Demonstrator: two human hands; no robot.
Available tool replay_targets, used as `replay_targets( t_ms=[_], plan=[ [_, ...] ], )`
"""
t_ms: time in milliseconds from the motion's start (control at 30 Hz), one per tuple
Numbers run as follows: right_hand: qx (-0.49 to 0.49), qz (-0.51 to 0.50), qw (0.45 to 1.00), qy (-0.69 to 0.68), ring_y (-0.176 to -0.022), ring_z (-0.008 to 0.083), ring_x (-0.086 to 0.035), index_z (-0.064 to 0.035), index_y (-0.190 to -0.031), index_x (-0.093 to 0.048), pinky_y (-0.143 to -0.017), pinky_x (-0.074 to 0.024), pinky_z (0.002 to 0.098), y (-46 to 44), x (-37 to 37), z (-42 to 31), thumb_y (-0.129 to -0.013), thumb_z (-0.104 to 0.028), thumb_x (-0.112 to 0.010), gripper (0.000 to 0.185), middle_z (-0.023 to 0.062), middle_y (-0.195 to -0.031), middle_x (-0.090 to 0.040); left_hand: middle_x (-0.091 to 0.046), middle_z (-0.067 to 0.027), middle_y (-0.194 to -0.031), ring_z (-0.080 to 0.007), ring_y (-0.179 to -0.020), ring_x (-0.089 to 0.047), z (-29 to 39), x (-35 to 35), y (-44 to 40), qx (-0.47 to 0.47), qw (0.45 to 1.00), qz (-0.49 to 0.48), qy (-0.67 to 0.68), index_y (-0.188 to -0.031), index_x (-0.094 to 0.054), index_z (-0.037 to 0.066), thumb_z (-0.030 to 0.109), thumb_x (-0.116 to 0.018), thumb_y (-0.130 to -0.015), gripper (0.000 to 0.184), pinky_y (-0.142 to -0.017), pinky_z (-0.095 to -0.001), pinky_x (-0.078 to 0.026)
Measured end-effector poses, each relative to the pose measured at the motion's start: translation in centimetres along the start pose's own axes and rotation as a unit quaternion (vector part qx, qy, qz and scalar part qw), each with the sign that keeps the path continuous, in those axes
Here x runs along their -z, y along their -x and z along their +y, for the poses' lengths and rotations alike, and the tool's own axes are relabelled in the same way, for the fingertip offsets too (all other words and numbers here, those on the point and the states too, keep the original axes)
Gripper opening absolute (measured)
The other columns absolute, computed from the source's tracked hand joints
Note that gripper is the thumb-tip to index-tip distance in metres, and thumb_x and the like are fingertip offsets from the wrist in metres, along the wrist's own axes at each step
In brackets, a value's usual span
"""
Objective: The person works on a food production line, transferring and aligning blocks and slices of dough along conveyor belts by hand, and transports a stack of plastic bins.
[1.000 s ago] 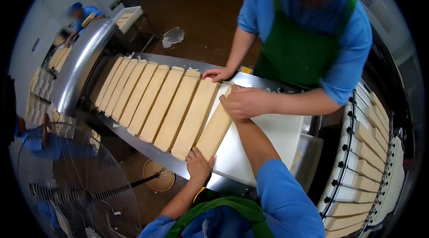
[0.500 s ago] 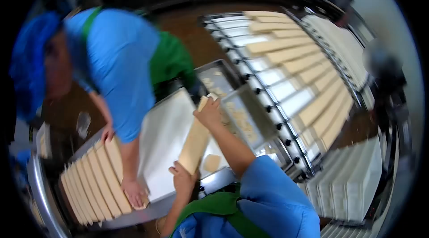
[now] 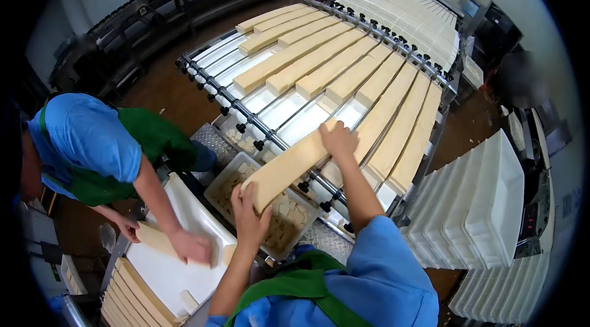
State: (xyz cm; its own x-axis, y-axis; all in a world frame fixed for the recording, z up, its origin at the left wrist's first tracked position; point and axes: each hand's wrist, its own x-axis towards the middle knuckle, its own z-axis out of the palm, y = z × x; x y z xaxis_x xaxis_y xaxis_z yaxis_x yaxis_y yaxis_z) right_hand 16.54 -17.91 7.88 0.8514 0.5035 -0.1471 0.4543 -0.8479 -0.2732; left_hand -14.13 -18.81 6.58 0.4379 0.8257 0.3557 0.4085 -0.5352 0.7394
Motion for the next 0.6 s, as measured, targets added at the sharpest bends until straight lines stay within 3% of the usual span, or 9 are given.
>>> replay_targets(
  t_ms=[33, 100, 133, 233, 333, 433, 600],
  plan=[
    [0.003, -0.006, 1.0, -0.003, -0.115, 0.0416, -0.048, -0.0023, -0.126, -0.047, -0.096, -0.0367, 0.0511, -1.7, 0.0, 1.0, -0.082, -0.057, -0.046, 0.071, 0.0236, -0.124, -0.052, -0.032, -0.0246, -0.133, -0.0423, -0.12, -0.039, 0.4, -1.0, -1.1, -0.004, 0.999, -0.041, 0.032, -0.131, -0.044, 0.006, 0.009, -0.073, -0.072, 0.065, -0.101, -0.0425, -0.036],
    [0.031, -0.004, 0.997, 0.076, -0.122, 0.0371, -0.042, -0.0043, -0.125, -0.052, -0.102, -0.026, 0.0538, -5.1, -0.2, 2.8, -0.085, -0.057, -0.042, 0.067, 0.0216, -0.123, -0.055, -0.032, -0.0232, -0.134, -0.0399, -0.119, -0.042, 1.2, -2.9, -3.2, -0.015, 0.992, -0.11, 0.068, -0.132, -0.044, 0.009, 0.014, -0.073, -0.077, 0.062, -0.098, -0.0409, -0.04],
    [0.04, -0.008, 0.996, 0.075, -0.122, 0.0371, -0.042, -0.0043, -0.125, -0.052, -0.102, -0.026, 0.0538, -6.6, -0.3, 3.6, -0.085, -0.057, -0.042, 0.067, 0.0216, -0.123, -0.055, -0.032, -0.0232, -0.134, -0.0399, -0.119, -0.042, 1.4, -4.1, -3.9, -0.01, 0.993, -0.104, 0.062, -0.132, -0.044, 0.009, 0.014, -0.073, -0.077, 0.062, -0.098, -0.0409, -0.04],
    [0.012, 0.085, 0.992, 0.094, -0.126, 0.0358, -0.037, -0.0066, -0.13, -0.049, -0.105, -0.0198, 0.0552, -10.2, -0.5, 4.8, -0.086, -0.052, -0.044, 0.063, 0.0199, -0.129, -0.051, -0.029, -0.0244, -0.138, -0.0386, -0.124, -0.041, 0.5, -8.8, -5.7, 0.039, 0.971, -0.206, 0.118, -0.135, -0.041, 0.011, 0.011, -0.068, -0.082, 0.059, -0.103, -0.0405, -0.037],
    [0.0, 0.12, 0.989, 0.083, -0.134, 0.0354, -0.027, -0.0062, -0.136, -0.043, -0.108, -0.0178, 0.0544, -11.6, -0.7, 5.1, -0.086, -0.051, -0.047, 0.067, 0.0197, -0.14, -0.04, -0.027, -0.027, -0.143, -0.0399, -0.132, -0.033, -0.1, -13.7, -7.0, 0.001, 0.965, -0.187, 0.185, -0.137, -0.039, 0.011, 0.006, -0.059, -0.086, 0.055, -0.105, -0.0396, -0.034],
    [0.041, 0.121, 0.991, 0.028, -0.139, 0.0364, -0.018, -0.0024, -0.141, -0.032, -0.111, -0.0155, 0.0512, -11.8, -1.8, 5.4, -0.087, -0.053, -0.047, 0.075, 0.0218, -0.146, -0.03, -0.03, -0.0278, -0.143, -0.0389, -0.135, -0.028, 1.5, -15.7, -8.4, 0.05, 0.968, -0.17, 0.178, -0.138, -0.038, 0.01, 0.0, -0.049, -0.086, 0.054, -0.108, -0.0379, -0.03],
    [0.086, 0.091, 0.988, 0.094, -0.134, 0.0375, -0.029, 0.0005, -0.137, -0.037, -0.106, -0.028, 0.0499, -12.4, -2.5, 6.0, -0.086, -0.058, -0.047, 0.078, 0.0219, -0.143, -0.034, -0.037, -0.0248, -0.138, -0.0389, -0.13, -0.035, 0.9, -16.3, -7.5, 0.047, 0.98, -0.074, 0.178, -0.133, -0.042, 0.003, -0.009, -0.038, -0.076, 0.058, -0.11, -0.039, -0.027]
  ],
)
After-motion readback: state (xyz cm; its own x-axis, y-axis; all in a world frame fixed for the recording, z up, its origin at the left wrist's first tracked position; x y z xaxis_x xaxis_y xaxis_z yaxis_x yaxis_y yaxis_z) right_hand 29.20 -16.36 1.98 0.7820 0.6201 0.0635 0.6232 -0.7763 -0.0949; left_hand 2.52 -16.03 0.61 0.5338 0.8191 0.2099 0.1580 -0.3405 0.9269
